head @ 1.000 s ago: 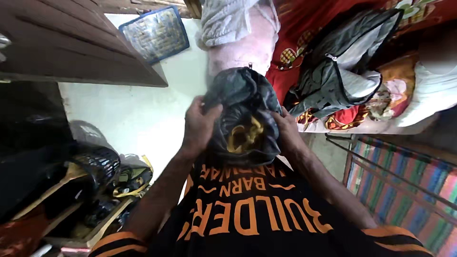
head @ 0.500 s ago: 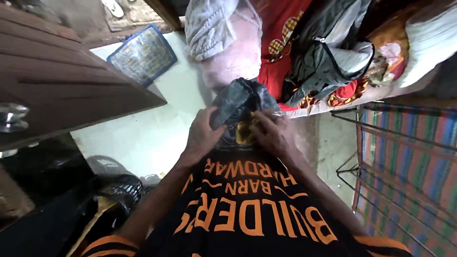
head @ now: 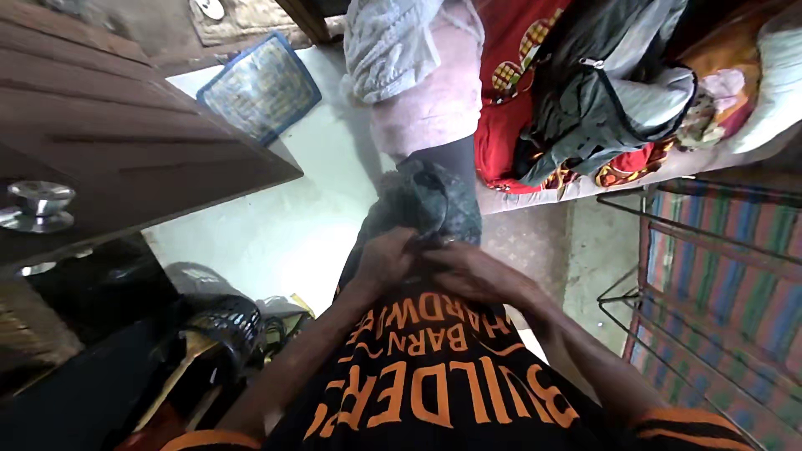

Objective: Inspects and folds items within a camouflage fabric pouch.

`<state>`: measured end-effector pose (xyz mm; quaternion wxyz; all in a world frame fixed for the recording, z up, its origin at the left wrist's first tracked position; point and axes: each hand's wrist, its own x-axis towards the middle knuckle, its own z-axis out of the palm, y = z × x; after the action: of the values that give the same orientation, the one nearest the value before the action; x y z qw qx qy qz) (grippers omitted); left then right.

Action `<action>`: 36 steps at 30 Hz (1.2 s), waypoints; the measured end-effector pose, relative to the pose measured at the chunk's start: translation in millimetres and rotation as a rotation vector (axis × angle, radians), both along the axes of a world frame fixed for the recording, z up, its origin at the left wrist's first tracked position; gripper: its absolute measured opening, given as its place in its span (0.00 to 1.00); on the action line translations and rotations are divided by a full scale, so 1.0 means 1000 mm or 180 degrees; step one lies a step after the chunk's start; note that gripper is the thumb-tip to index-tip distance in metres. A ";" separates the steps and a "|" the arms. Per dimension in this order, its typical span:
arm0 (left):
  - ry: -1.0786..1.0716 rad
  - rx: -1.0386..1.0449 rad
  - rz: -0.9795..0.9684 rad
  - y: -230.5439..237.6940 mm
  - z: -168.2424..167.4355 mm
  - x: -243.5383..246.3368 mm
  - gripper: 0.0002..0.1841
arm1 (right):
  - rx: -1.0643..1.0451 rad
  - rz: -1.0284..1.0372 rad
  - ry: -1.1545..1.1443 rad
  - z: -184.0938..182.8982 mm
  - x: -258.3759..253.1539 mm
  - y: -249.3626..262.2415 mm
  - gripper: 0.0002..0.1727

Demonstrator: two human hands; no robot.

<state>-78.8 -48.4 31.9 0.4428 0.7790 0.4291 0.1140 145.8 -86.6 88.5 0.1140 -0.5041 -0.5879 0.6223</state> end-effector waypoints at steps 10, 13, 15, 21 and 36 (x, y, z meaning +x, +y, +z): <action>0.0048 0.0005 -0.0368 0.012 0.005 -0.003 0.12 | 0.0333 -0.0109 -0.0189 -0.061 0.045 0.122 0.26; -0.0031 -0.0433 -0.0567 0.025 0.018 -0.011 0.16 | 0.0127 0.0183 -0.0073 -0.064 0.038 0.135 0.17; -0.0256 -0.0779 -0.0525 0.040 0.025 -0.020 0.20 | 0.0193 0.0131 -0.0190 -0.064 0.037 0.141 0.13; -0.0510 -0.0770 0.0795 0.111 0.002 -0.001 0.18 | -0.0019 -0.0320 0.0296 -0.065 0.053 0.138 0.17; -0.0950 -0.1292 -0.1841 0.168 -0.059 0.066 0.15 | 0.0280 0.0069 -0.0464 -0.050 0.057 0.134 0.12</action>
<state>-12.6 119.7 -26.6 0.6594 0.7393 0.1362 0.0092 202.3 47.7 38.5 0.0862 -0.5361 -0.6269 0.5587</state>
